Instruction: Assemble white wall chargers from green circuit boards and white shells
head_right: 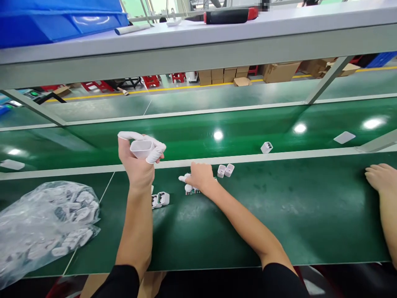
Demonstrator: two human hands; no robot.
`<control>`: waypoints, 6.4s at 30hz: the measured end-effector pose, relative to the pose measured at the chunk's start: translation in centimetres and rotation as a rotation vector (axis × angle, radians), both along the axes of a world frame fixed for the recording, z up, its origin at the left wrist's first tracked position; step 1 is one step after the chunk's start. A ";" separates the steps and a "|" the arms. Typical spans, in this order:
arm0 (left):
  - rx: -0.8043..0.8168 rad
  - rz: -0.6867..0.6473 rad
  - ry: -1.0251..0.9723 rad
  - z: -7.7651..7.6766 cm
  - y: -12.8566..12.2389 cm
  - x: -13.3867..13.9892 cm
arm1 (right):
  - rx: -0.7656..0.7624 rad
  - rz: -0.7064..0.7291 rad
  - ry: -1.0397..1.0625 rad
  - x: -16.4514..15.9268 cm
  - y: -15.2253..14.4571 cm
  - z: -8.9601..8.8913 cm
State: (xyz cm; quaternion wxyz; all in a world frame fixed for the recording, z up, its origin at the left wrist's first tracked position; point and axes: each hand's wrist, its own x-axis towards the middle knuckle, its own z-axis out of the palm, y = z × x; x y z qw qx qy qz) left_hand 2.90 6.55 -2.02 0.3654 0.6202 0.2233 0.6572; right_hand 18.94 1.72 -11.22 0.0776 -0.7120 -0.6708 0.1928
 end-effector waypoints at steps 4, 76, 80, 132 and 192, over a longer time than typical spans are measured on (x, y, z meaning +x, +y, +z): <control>0.069 -0.023 0.071 0.4 -0.7 0.3 | -0.003 0.050 0.010 -2.6 0.5 -2.6; 0.370 -0.370 0.338 0.7 -4.6 2.2 | 1.047 0.406 0.657 7.1 -9.2 11.7; 0.208 -0.430 0.251 0.5 -4.8 2.6 | 1.102 0.428 0.459 7.4 -8.9 12.0; -0.448 -0.329 -0.229 -1.8 -9.0 7.5 | 0.544 0.108 1.302 6.5 -4.3 9.3; -1.327 -0.776 -0.718 1.3 -12.4 10.7 | 0.685 -0.560 0.450 22.9 -26.4 -10.5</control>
